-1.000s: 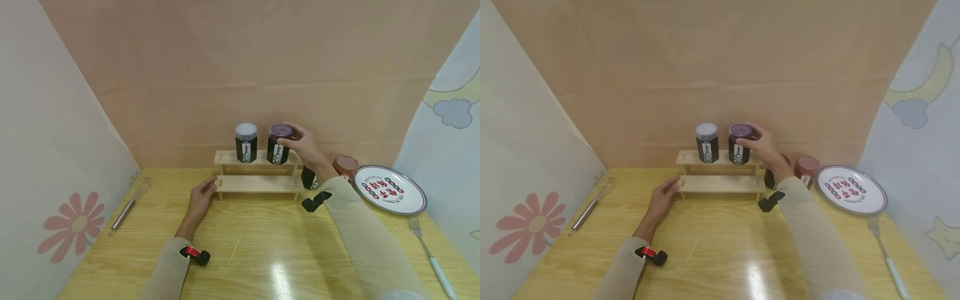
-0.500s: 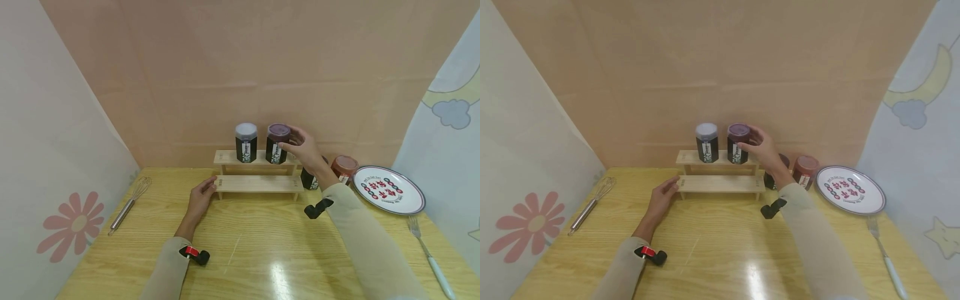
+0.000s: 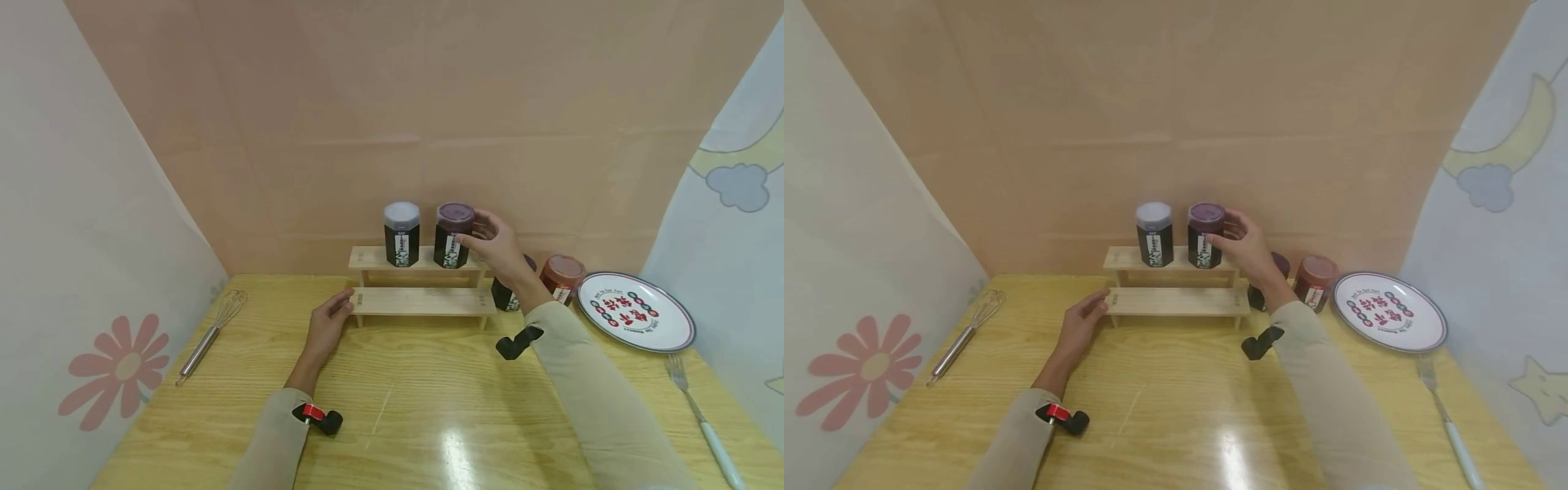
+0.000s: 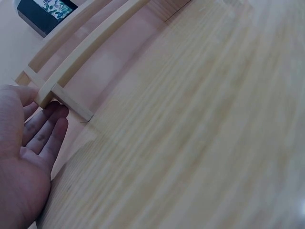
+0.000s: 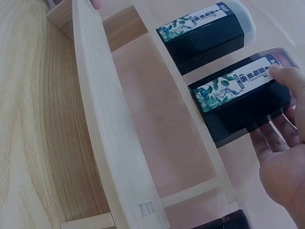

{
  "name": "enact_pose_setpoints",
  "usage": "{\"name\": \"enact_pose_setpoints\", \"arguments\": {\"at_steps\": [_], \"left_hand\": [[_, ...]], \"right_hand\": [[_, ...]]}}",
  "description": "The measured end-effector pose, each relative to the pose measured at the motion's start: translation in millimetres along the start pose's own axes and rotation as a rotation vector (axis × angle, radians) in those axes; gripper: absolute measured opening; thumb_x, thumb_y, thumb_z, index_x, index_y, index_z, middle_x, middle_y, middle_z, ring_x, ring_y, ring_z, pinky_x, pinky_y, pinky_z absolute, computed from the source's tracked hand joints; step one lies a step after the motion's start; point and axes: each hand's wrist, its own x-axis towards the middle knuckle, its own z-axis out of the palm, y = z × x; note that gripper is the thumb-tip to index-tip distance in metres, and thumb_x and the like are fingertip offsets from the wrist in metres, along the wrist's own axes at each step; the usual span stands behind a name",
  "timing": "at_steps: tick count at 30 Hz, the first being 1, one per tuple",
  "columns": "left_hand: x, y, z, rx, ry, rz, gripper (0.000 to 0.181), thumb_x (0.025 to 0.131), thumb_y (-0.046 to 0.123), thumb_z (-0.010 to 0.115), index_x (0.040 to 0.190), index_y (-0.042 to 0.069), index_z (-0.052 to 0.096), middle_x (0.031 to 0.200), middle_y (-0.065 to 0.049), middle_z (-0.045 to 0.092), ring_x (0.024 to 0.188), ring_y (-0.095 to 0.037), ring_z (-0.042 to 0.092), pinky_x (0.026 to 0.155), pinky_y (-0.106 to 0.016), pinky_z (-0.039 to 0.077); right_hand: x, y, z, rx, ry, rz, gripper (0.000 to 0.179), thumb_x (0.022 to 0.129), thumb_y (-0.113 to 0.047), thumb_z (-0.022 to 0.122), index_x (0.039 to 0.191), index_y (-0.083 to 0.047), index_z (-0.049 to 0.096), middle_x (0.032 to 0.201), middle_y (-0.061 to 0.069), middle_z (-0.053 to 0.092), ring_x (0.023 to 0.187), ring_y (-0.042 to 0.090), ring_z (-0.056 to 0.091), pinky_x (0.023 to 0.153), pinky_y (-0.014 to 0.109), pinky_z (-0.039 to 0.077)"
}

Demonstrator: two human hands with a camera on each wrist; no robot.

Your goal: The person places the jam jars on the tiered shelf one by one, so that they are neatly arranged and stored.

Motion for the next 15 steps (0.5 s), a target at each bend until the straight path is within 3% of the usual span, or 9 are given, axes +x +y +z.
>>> {"name": "enact_pose_setpoints", "arguments": {"at_steps": [15], "left_hand": [[-0.3, -0.7, 1.4, 0.000, 0.011, 0.017, 0.037, 0.105, 0.022, 0.062, 0.141, 0.015, 0.064, 0.147, -0.008, 0.060, 0.138, -0.023, 0.053, 0.100, -0.013, 0.049]], "right_hand": [[7.8, -1.5, 2.1, 0.008, -0.008, -0.009, 0.072, 0.095, -0.018, 0.076, 0.157, -0.018, 0.041, 0.158, 0.012, 0.047, 0.146, 0.029, 0.046, 0.105, 0.019, 0.051]]}}
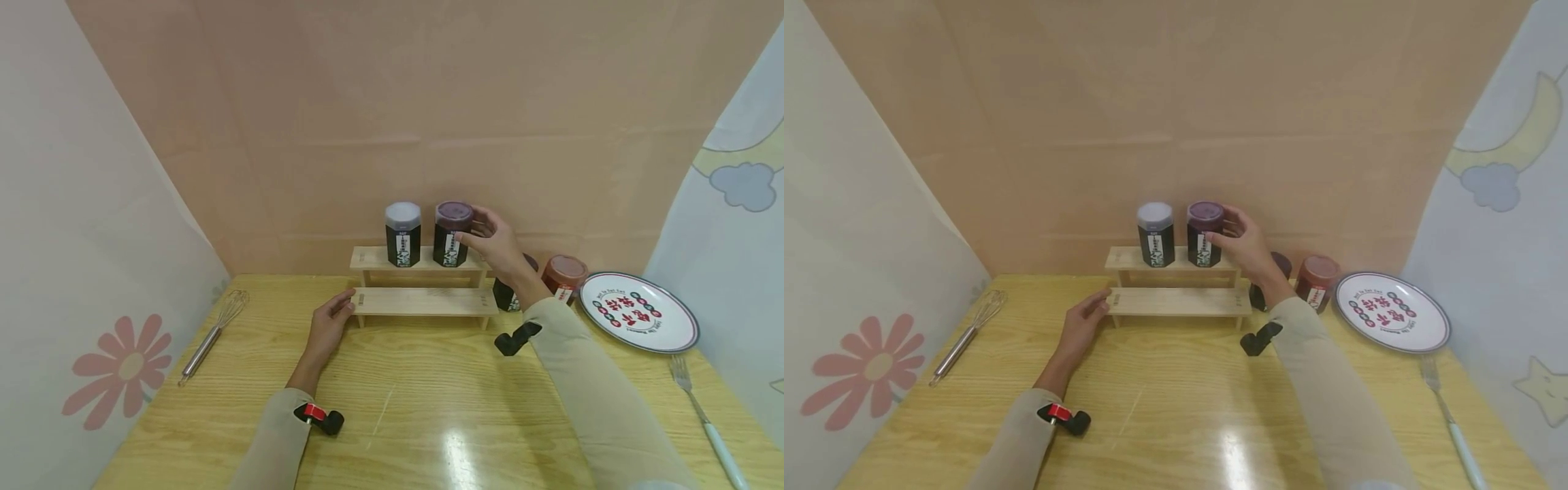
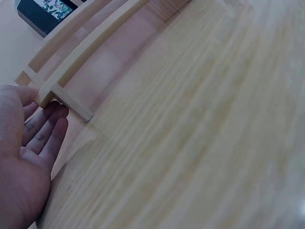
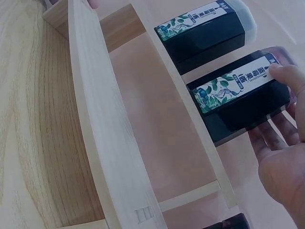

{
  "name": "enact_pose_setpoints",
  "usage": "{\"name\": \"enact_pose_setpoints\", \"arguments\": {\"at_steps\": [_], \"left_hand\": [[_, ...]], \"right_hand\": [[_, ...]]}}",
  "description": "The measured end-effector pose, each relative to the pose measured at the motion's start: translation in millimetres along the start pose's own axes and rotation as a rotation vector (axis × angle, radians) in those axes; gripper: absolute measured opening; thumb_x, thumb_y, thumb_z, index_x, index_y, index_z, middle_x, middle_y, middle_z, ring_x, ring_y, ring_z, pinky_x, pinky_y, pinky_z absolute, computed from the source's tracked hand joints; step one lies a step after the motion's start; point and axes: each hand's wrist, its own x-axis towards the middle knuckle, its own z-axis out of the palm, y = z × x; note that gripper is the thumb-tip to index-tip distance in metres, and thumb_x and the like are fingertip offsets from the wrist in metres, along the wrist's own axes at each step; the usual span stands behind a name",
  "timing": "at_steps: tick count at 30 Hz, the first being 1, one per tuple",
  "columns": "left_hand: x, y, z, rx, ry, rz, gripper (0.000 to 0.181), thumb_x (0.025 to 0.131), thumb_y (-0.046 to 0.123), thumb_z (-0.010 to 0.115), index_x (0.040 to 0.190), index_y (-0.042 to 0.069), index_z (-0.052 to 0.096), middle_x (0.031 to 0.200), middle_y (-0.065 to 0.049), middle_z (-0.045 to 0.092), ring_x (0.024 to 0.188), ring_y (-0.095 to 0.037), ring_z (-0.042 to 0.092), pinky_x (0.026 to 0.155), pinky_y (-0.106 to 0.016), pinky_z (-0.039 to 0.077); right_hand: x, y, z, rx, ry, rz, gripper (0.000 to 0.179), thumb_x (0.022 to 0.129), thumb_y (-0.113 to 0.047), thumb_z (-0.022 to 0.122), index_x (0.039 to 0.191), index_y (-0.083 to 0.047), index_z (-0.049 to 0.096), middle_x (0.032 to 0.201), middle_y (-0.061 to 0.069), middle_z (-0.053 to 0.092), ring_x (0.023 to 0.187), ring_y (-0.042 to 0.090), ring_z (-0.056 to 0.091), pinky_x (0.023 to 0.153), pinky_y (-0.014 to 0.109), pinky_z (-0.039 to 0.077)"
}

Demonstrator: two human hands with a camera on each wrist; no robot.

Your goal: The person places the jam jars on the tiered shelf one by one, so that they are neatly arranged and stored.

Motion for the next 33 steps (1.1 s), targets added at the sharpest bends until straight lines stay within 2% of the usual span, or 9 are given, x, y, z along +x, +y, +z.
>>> {"name": "enact_pose_setpoints", "arguments": {"at_steps": [7, 16, 22, 33], "left_hand": [[2.0, 0.1, 1.1, 0.003, 0.014, 0.009, 0.035, 0.104, 0.020, 0.062, 0.139, 0.014, 0.066, 0.144, -0.008, 0.062, 0.134, -0.023, 0.056, 0.097, -0.010, 0.049], [1.9, 0.8, 1.4, 0.012, 0.008, 0.004, 0.035, 0.105, 0.022, 0.062, 0.139, 0.016, 0.066, 0.146, -0.006, 0.061, 0.136, -0.023, 0.055, 0.100, -0.013, 0.049], [0.6, 1.7, 1.2, 0.025, 0.012, 0.006, 0.036, 0.105, 0.022, 0.062, 0.140, 0.015, 0.065, 0.146, -0.008, 0.061, 0.136, -0.025, 0.056, 0.104, -0.019, 0.051], [-0.8, 1.9, 0.5, 0.017, -0.002, 0.006, 0.036, 0.105, 0.021, 0.062, 0.141, 0.015, 0.065, 0.148, -0.006, 0.060, 0.138, -0.023, 0.054, 0.101, -0.014, 0.049]], "right_hand": [[1.1, -0.1, -0.5, 0.014, 0.012, 0.006, 0.070, 0.095, -0.015, 0.076, 0.156, -0.021, 0.043, 0.154, 0.010, 0.050, 0.143, 0.025, 0.049, 0.100, 0.015, 0.051], [1.9, 0.4, -2.7, -0.003, -0.002, -0.004, 0.070, 0.095, -0.019, 0.076, 0.156, -0.021, 0.043, 0.155, 0.011, 0.050, 0.142, 0.025, 0.049, 0.103, 0.017, 0.051], [1.3, 3.7, -2.5, 0.022, -0.007, -0.017, 0.070, 0.094, -0.016, 0.077, 0.156, -0.022, 0.044, 0.154, 0.009, 0.051, 0.140, 0.022, 0.051, 0.100, 0.016, 0.052], [0.2, 6.1, -3.0, 0.053, -0.027, -0.039, 0.069, 0.095, -0.014, 0.076, 0.155, -0.020, 0.044, 0.148, 0.004, 0.054, 0.135, 0.017, 0.053, 0.099, 0.015, 0.050]]}}
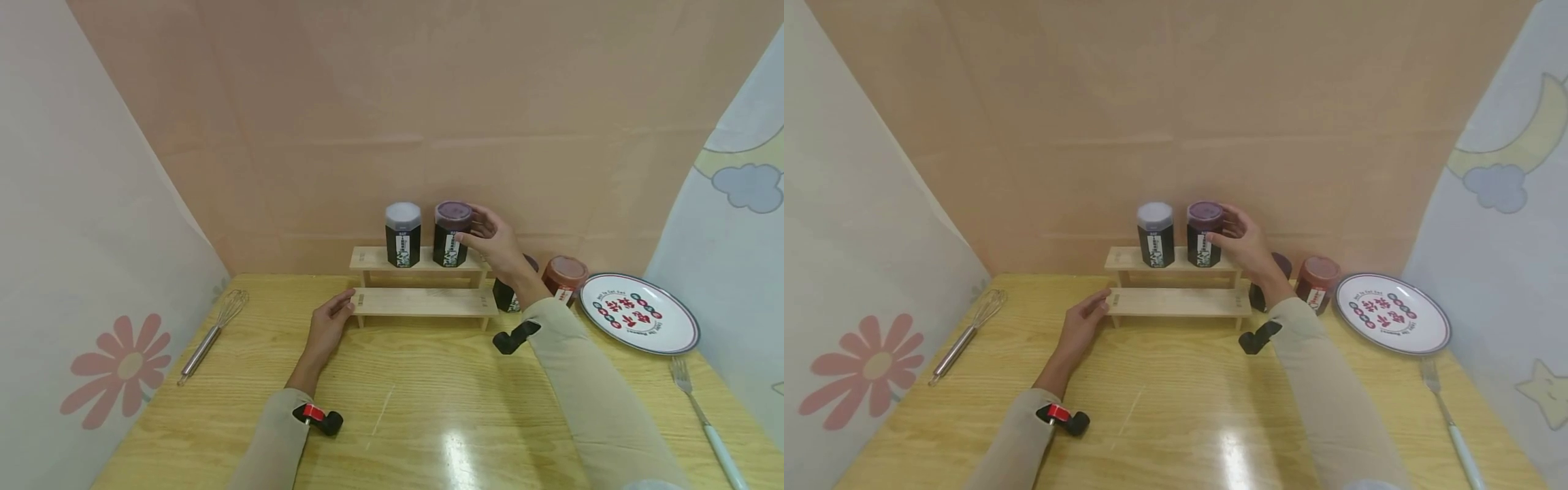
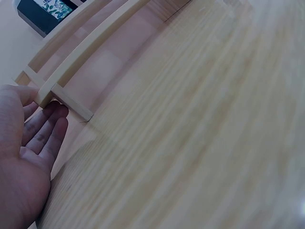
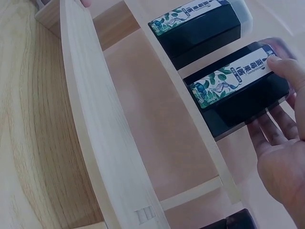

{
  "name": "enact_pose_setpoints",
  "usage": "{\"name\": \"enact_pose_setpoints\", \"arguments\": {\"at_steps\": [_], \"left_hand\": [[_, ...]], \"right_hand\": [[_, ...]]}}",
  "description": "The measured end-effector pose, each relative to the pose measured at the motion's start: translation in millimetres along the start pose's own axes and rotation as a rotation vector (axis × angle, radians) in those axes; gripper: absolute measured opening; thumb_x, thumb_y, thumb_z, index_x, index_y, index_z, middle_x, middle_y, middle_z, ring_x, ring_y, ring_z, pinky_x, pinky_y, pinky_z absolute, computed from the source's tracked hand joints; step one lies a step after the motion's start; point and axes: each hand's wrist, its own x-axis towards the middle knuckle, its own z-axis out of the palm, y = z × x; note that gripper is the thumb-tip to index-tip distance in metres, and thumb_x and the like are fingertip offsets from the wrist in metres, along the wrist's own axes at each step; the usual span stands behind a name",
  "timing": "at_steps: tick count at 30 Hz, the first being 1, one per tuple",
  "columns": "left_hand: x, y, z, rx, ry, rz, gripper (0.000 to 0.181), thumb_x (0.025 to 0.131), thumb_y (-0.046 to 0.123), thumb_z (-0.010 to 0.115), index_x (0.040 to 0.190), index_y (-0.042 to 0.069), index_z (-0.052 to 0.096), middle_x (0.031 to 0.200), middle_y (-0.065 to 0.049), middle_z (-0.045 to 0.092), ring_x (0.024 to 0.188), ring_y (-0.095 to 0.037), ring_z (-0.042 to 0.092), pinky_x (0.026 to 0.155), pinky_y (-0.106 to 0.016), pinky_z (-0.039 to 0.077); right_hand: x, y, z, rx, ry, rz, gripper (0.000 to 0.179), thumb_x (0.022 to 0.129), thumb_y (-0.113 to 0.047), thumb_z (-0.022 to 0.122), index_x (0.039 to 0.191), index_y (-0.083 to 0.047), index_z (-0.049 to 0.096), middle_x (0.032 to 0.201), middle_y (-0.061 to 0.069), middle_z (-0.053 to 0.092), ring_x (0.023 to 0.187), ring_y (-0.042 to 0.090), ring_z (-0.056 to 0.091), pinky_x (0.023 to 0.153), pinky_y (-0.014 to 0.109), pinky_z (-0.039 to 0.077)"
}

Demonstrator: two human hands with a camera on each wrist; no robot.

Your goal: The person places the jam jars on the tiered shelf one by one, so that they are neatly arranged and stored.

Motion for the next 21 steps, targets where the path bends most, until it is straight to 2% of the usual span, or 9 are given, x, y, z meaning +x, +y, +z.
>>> {"name": "enact_pose_setpoints", "arguments": {"at_steps": [8, 13, 19, 21], "left_hand": [[-2.0, 0.1, -0.5, 0.002, 0.007, 0.005, 0.035, 0.105, 0.022, 0.062, 0.139, 0.016, 0.066, 0.147, -0.005, 0.061, 0.137, -0.023, 0.055, 0.099, -0.012, 0.049], [-1.5, -0.5, 0.2, 0.002, 0.007, 0.003, 0.035, 0.105, 0.021, 0.062, 0.140, 0.016, 0.066, 0.147, -0.006, 0.061, 0.137, -0.023, 0.055, 0.097, -0.010, 0.049], [1.4, -0.5, 0.6, 0.011, 0.013, 0.017, 0.035, 0.105, 0.022, 0.063, 0.139, 0.016, 0.066, 0.147, -0.005, 0.061, 0.136, -0.023, 0.055, 0.099, -0.013, 0.049], [2.3, -0.6, 0.0, 0.016, 0.016, 0.020, 0.035, 0.105, 0.022, 0.063, 0.139, 0.016, 0.066, 0.147, -0.006, 0.061, 0.136, -0.023, 0.056, 0.099, -0.013, 0.050]], "right_hand": [[-0.8, 2, 1, 0.034, -0.014, 0.002, 0.069, 0.096, -0.014, 0.075, 0.157, -0.021, 0.043, 0.146, 0.000, 0.054, 0.135, 0.015, 0.051, 0.098, 0.014, 0.051], [-5.7, -3, -3, 0.016, -0.037, -0.008, 0.069, 0.096, -0.014, 0.075, 0.157, -0.018, 0.042, 0.147, 0.003, 0.054, 0.136, 0.017, 0.052, 0.100, 0.014, 0.051], [-14.5, -5, -26, -0.025, -0.025, -0.050, 0.067, 0.098, -0.008, 0.070, 0.158, -0.011, 0.039, 0.153, 0.013, 0.051, 0.140, 0.027, 0.050, 0.101, 0.012, 0.049], [-19.4, -5, -36, -0.055, -0.004, -0.062, 0.064, 0.099, -0.006, 0.068, 0.157, -0.009, 0.040, 0.153, 0.016, 0.050, 0.140, 0.026, 0.051, 0.100, 0.011, 0.050]]}}
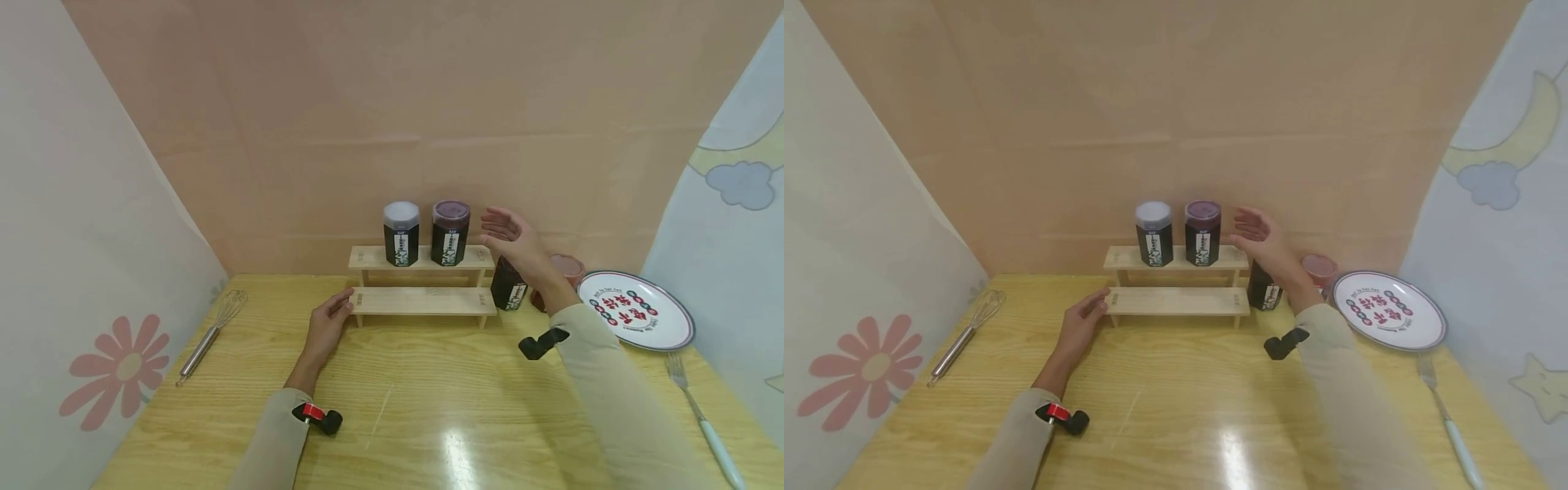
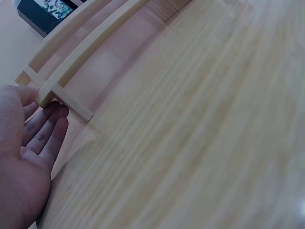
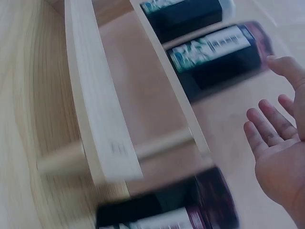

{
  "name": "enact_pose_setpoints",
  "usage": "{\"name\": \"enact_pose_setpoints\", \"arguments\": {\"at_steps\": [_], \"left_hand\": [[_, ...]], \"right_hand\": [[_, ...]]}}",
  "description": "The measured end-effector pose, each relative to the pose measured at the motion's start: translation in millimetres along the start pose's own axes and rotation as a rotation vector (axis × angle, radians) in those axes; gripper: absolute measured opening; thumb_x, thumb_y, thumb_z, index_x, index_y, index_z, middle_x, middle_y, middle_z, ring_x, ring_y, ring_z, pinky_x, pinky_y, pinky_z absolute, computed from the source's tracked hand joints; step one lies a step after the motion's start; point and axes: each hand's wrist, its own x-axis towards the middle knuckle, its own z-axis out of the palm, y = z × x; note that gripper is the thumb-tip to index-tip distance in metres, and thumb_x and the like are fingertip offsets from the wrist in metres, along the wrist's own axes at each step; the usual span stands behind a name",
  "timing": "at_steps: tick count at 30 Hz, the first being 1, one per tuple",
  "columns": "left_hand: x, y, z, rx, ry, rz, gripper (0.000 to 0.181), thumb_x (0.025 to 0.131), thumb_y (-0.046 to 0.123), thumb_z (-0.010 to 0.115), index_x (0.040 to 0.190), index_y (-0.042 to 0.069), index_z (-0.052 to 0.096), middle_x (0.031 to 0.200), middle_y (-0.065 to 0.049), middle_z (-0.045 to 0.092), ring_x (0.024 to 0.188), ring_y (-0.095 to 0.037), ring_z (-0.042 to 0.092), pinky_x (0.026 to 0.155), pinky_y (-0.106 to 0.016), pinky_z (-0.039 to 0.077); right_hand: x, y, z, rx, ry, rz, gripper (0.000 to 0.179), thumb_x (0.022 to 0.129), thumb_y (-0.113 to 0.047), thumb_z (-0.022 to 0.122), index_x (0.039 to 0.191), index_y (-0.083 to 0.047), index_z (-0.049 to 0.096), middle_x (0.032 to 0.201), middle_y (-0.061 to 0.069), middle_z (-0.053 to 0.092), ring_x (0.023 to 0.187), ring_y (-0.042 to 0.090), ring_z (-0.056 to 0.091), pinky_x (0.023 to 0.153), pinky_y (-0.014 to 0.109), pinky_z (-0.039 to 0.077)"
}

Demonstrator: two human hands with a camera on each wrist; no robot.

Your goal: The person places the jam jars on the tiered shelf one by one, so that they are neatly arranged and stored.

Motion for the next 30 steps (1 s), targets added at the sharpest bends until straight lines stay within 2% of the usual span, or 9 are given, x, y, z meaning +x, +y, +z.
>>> {"name": "enact_pose_setpoints", "arguments": {"at_steps": [4, 8, 13, 17, 21, 23, 25, 28, 30], "left_hand": [[1.0, -1.4, -1.3, 0.001, 0.008, -0.005, 0.035, 0.104, 0.022, 0.063, 0.139, 0.016, 0.066, 0.147, -0.007, 0.062, 0.136, -0.023, 0.056, 0.097, -0.012, 0.050], [1.7, -2.4, -1.8, -0.006, 0.003, -0.010, 0.036, 0.104, 0.022, 0.063, 0.140, 0.015, 0.066, 0.148, -0.007, 0.061, 0.137, -0.024, 0.055, 0.097, -0.011, 0.049], [1.8, -2.5, -2.1, -0.009, -0.002, -0.010, 0.037, 0.104, 0.023, 0.064, 0.140, 0.015, 0.066, 0.149, -0.006, 0.060, 0.138, -0.024, 0.054, 0.098, -0.012, 0.049], [1.6, -2.0, -1.8, -0.016, -0.002, -0.007, 0.036, 0.104, 0.022, 0.063, 0.140, 0.015, 0.066, 0.149, -0.007, 0.060, 0.138, -0.024, 0.055, 0.097, -0.011, 0.049], [0.9, -1.2, -0.9, -0.025, -0.004, -0.003, 0.036, 0.104, 0.021, 0.063, 0.140, 0.014, 0.066, 0.148, -0.008, 0.061, 0.137, -0.024, 0.055, 0.096, -0.010, 0.049], [0.7, -1.1, -0.4, -0.022, -0.003, -0.003, 0.036, 0.104, 0.021, 0.063, 0.140, 0.014, 0.066, 0.147, -0.008, 0.062, 0.136, -0.024, 0.055, 0.096, -0.010, 0.049], [0.3, -0.8, -0.3, -0.020, -0.002, -0.003, 0.036, 0.105, 0.021, 0.063, 0.140, 0.015, 0.065, 0.147, -0.008, 0.062, 0.136, -0.024, 0.055, 0.097, -0.011, 0.049], [-0.8, -0.2, -0.3, -0.019, -0.004, -0.004, 0.036, 0.105, 0.022, 0.062, 0.140, 0.015, 0.066, 0.146, -0.007, 0.062, 0.135, -0.023, 0.055, 0.098, -0.012, 0.050], [-1.5, 0.2, -0.7, -0.021, -0.008, -0.006, 0.036, 0.105, 0.023, 0.062, 0.140, 0.016, 0.066, 0.146, -0.007, 0.062, 0.135, -0.023, 0.055, 0.098, -0.013, 0.050]], "right_hand": [[-10.8, -1, -19, -0.025, 0.032, -0.002, 0.063, 0.099, -0.003, 0.067, 0.156, -0.005, 0.040, 0.151, 0.015, 0.052, 0.135, 0.019, 0.055, 0.097, 0.011, 0.052], [-20.9, -4, -39, -0.065, 0.047, 0.008, 0.064, 0.099, -0.006, 0.068, 0.157, -0.006, 0.040, 0.148, 0.009, 0.056, 0.132, 0.015, 0.056, 0.097, 0.010, 0.051], [-33.2, -7, -60, -0.110, 0.080, 0.022, 0.064, 0.100, -0.011, 0.069, 0.157, -0.009, 0.041, 0.140, -0.005, 0.060, 0.130, 0.011, 0.056, 0.095, 0.007, 0.049], [-43.3, -1, -76, -0.031, 0.109, 0.043, 0.063, 0.099, -0.006, 0.069, 0.155, -0.010, 0.043, 0.132, -0.014, 0.064, 0.123, 0.003, 0.060, 0.091, 0.010, 0.053], [-53.9, 9, -90, 0.059, 0.130, 0.046, 0.061, 0.098, 0.000, 0.068, 0.153, -0.009, 0.045, 0.129, -0.013, 0.066, 0.118, 0.000, 0.062, 0.089, 0.014, 0.056], [-59.6, 14, -96, 0.020, 0.138, 0.047, 0.060, 0.098, -0.002, 0.068, 0.153, -0.010, 0.046, 0.130, -0.015, 0.065, 0.120, 0.000, 0.059, 0.094, 0.012, 0.053], [-66.0, 17, -102, -0.087, 0.151, 0.060, 0.059, 0.099, -0.007, 0.068, 0.154, -0.013, 0.046, 0.131, -0.018, 0.062, 0.125, 0.002, 0.055, 0.096, 0.007, 0.046], [-76.4, 22, -110, -0.246, 0.158, 0.109, 0.062, 0.102, -0.019, 0.068, 0.158, -0.019, 0.042, 0.137, -0.021, 0.056, 0.133, 0.008, 0.049, 0.094, 0.005, 0.042], [-82.2, 26, -115, -0.307, 0.164, 0.127, 0.064, 0.102, -0.024, 0.066, 0.160, -0.019, 0.039, 0.140, -0.021, 0.053, 0.135, 0.010, 0.047, 0.093, 0.004, 0.041]]}}
